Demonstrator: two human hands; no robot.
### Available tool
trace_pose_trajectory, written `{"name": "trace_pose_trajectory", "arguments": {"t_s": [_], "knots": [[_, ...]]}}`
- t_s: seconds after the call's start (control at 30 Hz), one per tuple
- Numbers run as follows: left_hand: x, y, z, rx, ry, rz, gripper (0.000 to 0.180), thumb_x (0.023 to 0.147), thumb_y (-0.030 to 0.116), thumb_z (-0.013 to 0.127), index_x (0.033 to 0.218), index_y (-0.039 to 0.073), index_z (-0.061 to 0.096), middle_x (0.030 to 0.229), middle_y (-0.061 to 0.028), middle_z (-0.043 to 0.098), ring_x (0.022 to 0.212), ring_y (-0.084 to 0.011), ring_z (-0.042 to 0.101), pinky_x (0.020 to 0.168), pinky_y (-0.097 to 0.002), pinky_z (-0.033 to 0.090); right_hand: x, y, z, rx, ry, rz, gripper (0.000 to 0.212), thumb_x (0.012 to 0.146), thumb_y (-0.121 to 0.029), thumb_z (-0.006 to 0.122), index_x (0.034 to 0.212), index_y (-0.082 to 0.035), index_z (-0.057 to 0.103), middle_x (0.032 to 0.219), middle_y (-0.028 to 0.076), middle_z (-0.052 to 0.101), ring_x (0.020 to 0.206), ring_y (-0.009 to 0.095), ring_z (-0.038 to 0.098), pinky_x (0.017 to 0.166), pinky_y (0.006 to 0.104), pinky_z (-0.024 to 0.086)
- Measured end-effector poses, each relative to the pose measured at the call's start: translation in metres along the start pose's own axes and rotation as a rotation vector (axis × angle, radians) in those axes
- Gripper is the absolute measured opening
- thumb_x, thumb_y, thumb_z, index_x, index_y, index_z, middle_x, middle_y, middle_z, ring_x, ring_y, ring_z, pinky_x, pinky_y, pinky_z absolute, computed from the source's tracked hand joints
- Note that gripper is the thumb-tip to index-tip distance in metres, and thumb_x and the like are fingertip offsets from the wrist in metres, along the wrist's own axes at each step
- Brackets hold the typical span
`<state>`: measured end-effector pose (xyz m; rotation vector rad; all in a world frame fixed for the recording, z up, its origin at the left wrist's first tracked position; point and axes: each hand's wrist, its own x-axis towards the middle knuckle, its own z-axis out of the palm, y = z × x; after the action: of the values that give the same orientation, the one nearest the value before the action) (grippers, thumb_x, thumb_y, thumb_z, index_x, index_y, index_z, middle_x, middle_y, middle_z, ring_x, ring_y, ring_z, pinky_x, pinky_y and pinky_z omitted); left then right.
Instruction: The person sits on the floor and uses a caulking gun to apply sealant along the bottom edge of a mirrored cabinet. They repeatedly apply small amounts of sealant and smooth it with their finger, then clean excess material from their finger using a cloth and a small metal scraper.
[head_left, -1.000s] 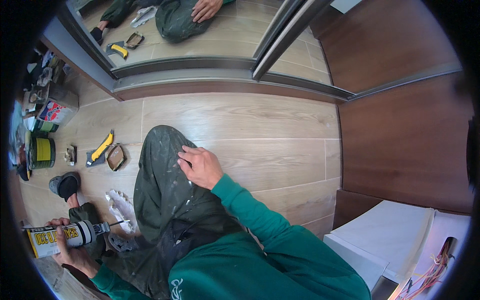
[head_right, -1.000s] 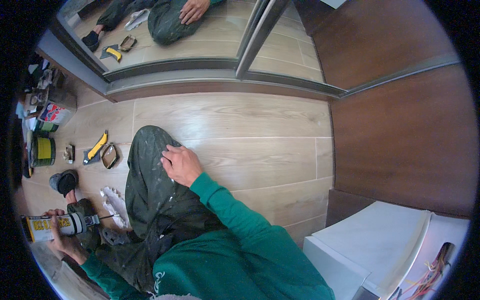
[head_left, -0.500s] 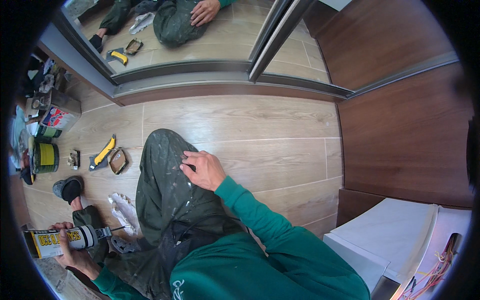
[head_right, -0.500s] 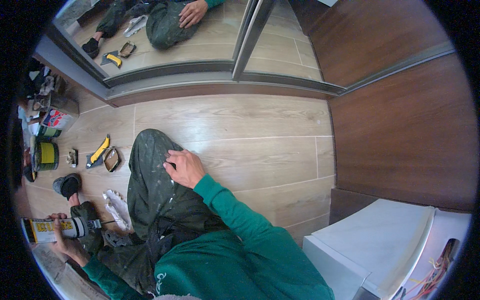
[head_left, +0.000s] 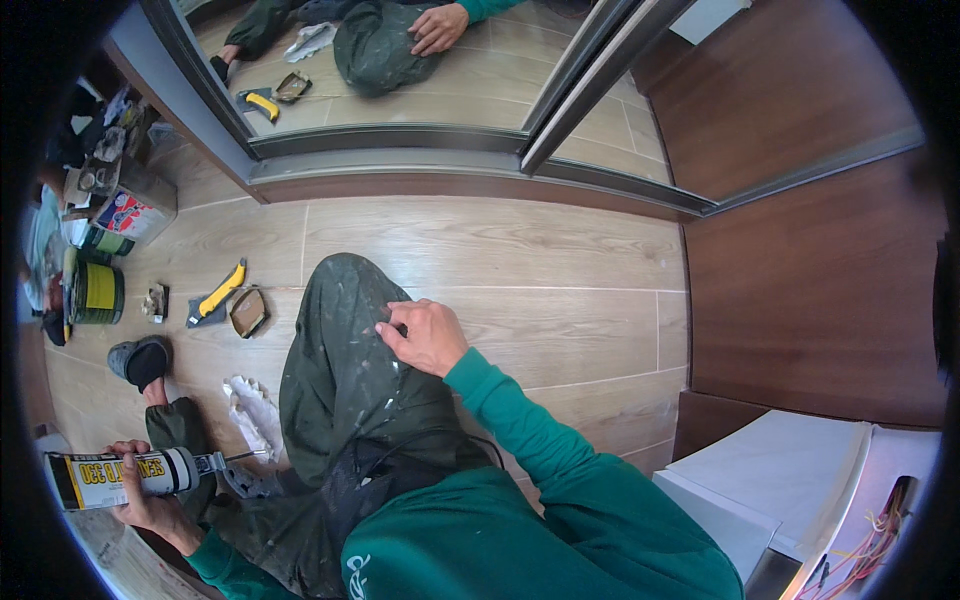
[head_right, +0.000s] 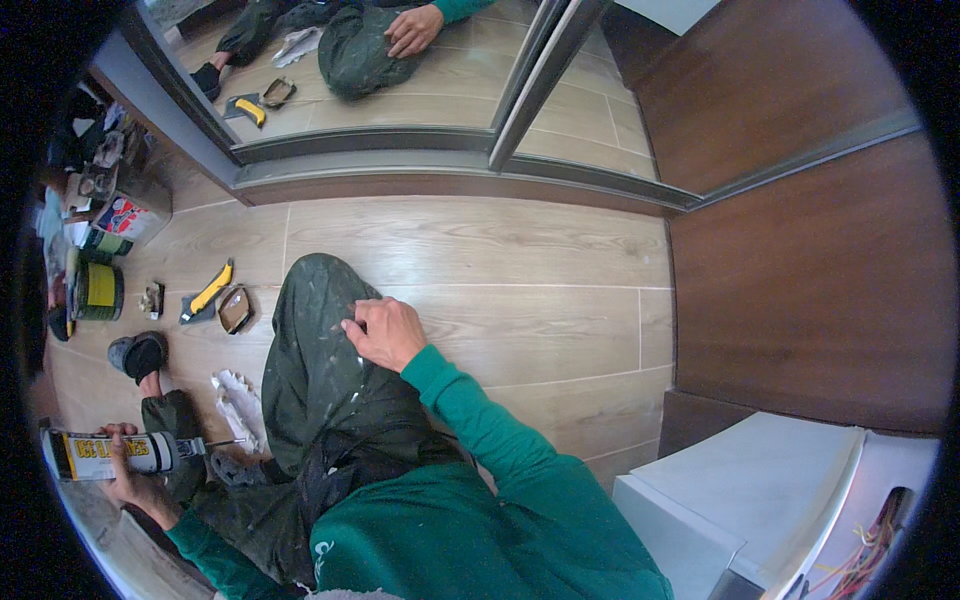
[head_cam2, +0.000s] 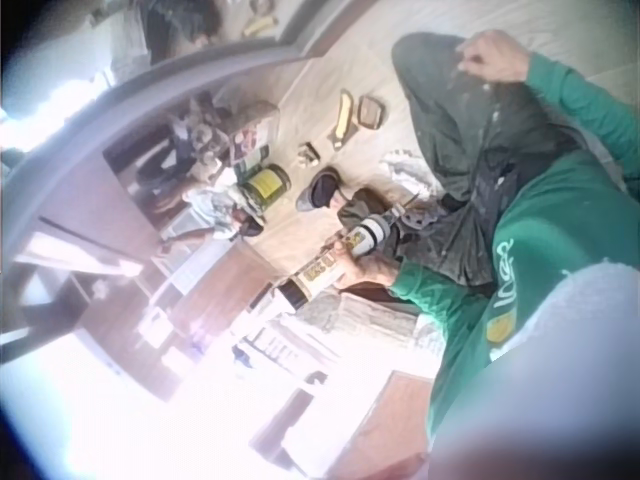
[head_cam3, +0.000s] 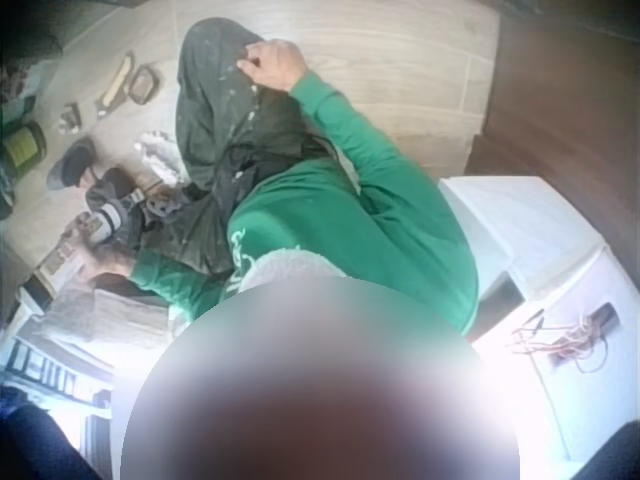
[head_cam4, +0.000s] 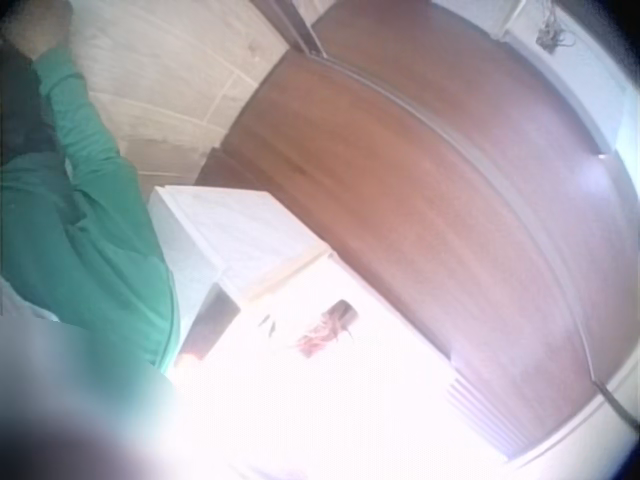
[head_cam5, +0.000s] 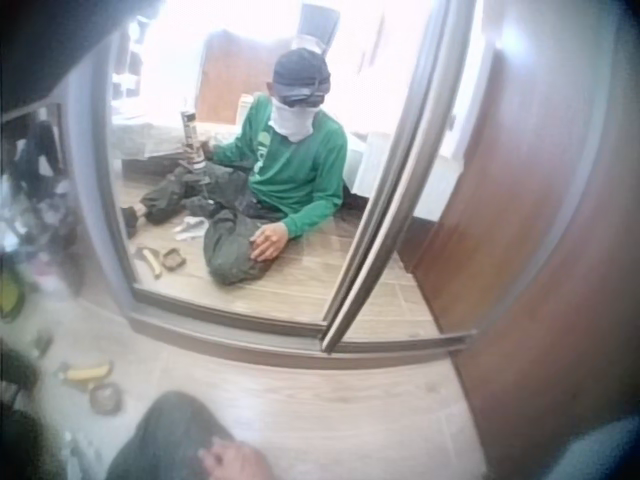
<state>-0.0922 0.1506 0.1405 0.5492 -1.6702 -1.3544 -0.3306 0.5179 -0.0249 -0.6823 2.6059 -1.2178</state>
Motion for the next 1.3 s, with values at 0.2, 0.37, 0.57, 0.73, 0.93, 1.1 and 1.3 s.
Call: {"name": "trace_pose_trajectory", "arguments": {"t_s": [0.2,0.37,0.57,0.73,0.93,1.1,1.3], "knots": [[0.001,-0.008,-0.018,-0.031,0.025,0.004,0.036,0.089,-0.004,0.069,0.119,-0.010,0.051,0.100,-0.0176,0.061,0.087,-0.0248,0.059,0.082,-0.0391,0.052,0.004,-0.006,-0.001,-0.047,-0.022,0.016,0.030,0.087,-0.029,0.072,0.077,-0.001,0.071,0.103,0.016,0.075,0.091,0.037,0.071,0.082,0.0430,0.057],[0.002,-0.015,-0.027,-0.038,0.090,-0.027,0.038,0.088,-0.003,0.069,0.121,-0.011,0.051,0.101,-0.0183,0.062,0.090,-0.0261,0.061,0.082,-0.0386,0.054,0.007,-0.009,-0.003,-0.068,-0.013,0.008,0.031,0.087,-0.031,0.072,0.076,-0.003,0.071,0.095,0.016,0.073,0.084,0.037,0.070,0.076,0.0439,0.056],[-0.002,-0.012,-0.021,0.007,0.192,-0.038,0.043,0.080,-0.001,0.074,0.117,-0.013,0.056,0.101,-0.0189,0.065,0.087,-0.0265,0.066,0.080,-0.0382,0.058,0.009,-0.013,-0.009,-0.002,-0.062,0.138,0.030,0.088,-0.033,0.074,0.083,-0.003,0.074,0.084,0.018,0.073,0.077,0.030,0.072,0.072,0.0386,0.056],[0.003,0.009,-0.006,-0.047,0.148,0.051,0.042,0.077,0.000,0.074,0.114,-0.008,0.055,0.090,-0.0187,0.064,0.078,-0.0286,0.067,0.074,-0.0401,0.060,0.029,-0.035,0.001,0.235,0.088,0.020,0.018,0.087,-0.019,0.075,0.093,-0.002,0.075,0.090,0.016,0.074,0.081,0.028,0.073,0.075,0.0364,0.056],[0.015,0.032,0.019,-0.085,0.242,0.076,0.042,0.076,0.001,0.075,0.111,-0.008,0.054,0.088,-0.0185,0.064,0.073,-0.0283,0.068,0.073,-0.0372,0.056,0.038,-0.116,0.030,0.482,-0.208,-0.159,0.018,0.089,-0.016,0.075,0.098,-0.001,0.073,0.092,0.013,0.074,0.088,0.023,0.072,0.081,0.0349,0.056],[0.026,0.018,0.034,-0.104,0.436,-0.029,0.035,0.084,0.004,0.074,0.111,-0.007,0.054,0.087,-0.0150,0.064,0.072,-0.0258,0.069,0.069,-0.0381,0.060,0.023,-0.182,0.072,0.464,-0.338,-0.511,0.032,0.091,-0.021,0.074,0.114,0.000,0.069,0.112,0.018,0.071,0.102,0.035,0.069,0.089,0.0394,0.054],[0.028,0.011,0.015,-0.113,0.570,-0.129,0.035,0.087,0.011,0.076,0.111,-0.006,0.056,0.088,-0.0136,0.066,0.074,-0.0240,0.070,0.067,-0.0383,0.061,0.005,-0.203,0.111,0.382,-0.540,-0.496,0.031,0.092,-0.019,0.070,0.117,0.000,0.066,0.112,0.017,0.068,0.102,0.037,0.064,0.085,0.0445,0.051]]}}
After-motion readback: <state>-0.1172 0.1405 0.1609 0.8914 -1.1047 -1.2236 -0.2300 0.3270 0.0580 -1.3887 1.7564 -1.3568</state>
